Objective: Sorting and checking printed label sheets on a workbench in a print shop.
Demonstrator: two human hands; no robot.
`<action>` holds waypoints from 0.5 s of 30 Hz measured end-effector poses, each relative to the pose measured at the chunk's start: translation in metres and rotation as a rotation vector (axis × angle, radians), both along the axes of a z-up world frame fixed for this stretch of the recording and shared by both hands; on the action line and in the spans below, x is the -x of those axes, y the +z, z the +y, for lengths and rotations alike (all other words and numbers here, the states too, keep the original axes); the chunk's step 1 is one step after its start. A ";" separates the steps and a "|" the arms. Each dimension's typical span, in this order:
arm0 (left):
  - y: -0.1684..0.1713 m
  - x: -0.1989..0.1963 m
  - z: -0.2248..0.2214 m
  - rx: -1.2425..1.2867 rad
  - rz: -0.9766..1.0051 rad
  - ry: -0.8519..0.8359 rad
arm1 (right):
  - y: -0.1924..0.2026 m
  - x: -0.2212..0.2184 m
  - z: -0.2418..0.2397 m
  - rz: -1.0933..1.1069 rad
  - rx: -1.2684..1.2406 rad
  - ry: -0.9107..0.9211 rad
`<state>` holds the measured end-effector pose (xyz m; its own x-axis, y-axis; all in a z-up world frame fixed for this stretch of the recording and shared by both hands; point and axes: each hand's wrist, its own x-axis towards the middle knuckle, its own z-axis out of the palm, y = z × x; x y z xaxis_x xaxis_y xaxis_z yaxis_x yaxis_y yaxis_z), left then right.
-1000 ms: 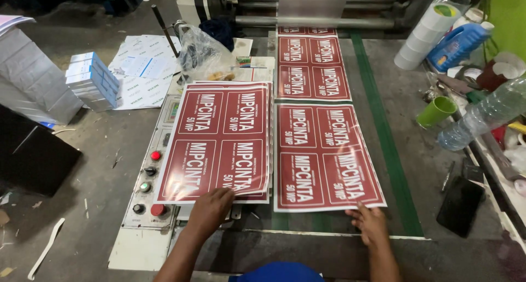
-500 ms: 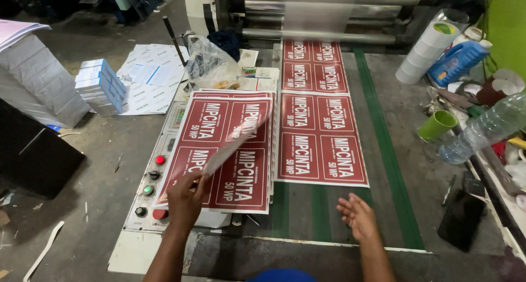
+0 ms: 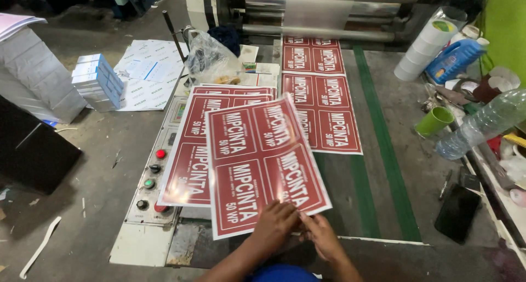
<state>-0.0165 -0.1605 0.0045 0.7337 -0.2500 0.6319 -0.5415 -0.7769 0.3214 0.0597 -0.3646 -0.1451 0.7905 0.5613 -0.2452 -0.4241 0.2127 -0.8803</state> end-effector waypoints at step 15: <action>-0.016 0.012 0.120 -0.096 0.415 0.192 | -0.011 -0.002 -0.143 0.143 0.344 -0.622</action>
